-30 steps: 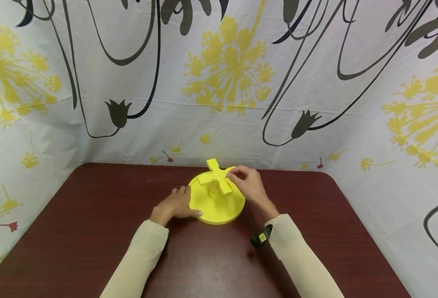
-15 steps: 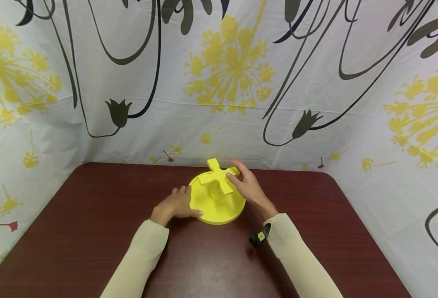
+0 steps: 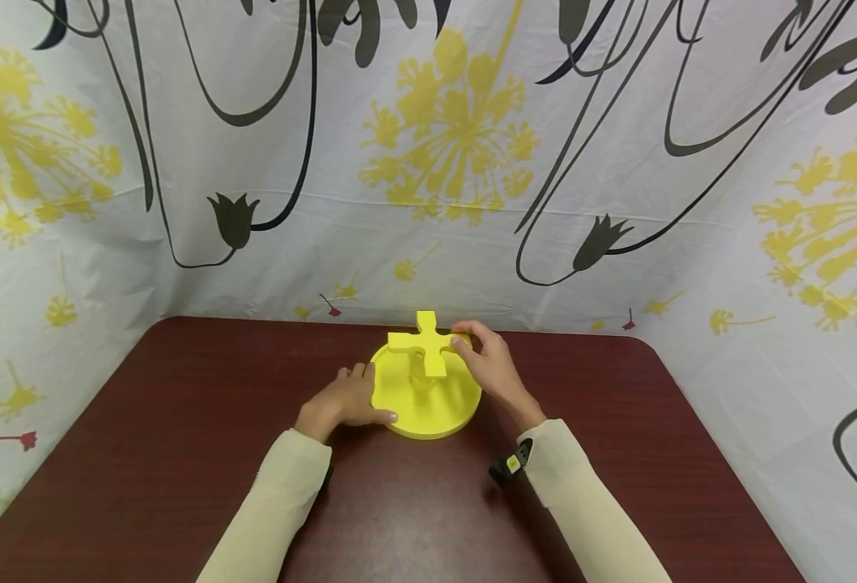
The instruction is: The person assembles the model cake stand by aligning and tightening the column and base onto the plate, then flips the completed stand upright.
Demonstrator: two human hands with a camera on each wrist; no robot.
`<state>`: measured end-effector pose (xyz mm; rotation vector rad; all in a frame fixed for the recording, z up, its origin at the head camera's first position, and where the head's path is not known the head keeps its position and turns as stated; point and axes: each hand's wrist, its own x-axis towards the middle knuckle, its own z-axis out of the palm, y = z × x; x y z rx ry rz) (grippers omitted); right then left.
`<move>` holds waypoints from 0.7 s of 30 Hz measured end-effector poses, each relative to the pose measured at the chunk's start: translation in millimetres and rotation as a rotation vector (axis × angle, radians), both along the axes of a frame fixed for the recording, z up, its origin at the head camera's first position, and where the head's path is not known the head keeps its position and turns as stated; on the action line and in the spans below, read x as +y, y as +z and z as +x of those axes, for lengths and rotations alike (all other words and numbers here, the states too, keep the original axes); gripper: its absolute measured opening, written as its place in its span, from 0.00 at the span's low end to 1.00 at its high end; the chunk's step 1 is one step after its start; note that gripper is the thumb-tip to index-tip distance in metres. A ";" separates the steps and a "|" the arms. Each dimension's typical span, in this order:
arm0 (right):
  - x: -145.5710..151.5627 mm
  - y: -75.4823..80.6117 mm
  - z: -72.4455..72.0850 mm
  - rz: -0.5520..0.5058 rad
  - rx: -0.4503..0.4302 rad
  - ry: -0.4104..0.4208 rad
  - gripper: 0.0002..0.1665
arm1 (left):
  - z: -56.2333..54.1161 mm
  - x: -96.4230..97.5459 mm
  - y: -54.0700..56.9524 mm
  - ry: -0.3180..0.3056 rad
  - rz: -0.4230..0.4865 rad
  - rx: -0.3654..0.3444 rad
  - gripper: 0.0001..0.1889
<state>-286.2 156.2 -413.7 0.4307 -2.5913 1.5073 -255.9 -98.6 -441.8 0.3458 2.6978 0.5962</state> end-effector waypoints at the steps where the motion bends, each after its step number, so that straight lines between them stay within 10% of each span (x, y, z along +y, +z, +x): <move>1: 0.7 0.0 -0.2 0.002 0.006 -0.006 0.16 | 0.1 0.1 0.0 0.000 0.001 0.001 0.57; 21: 2.5 5.1 4.6 0.055 0.040 0.017 0.07 | -1.7 1.1 -0.8 0.004 -0.008 -0.002 0.57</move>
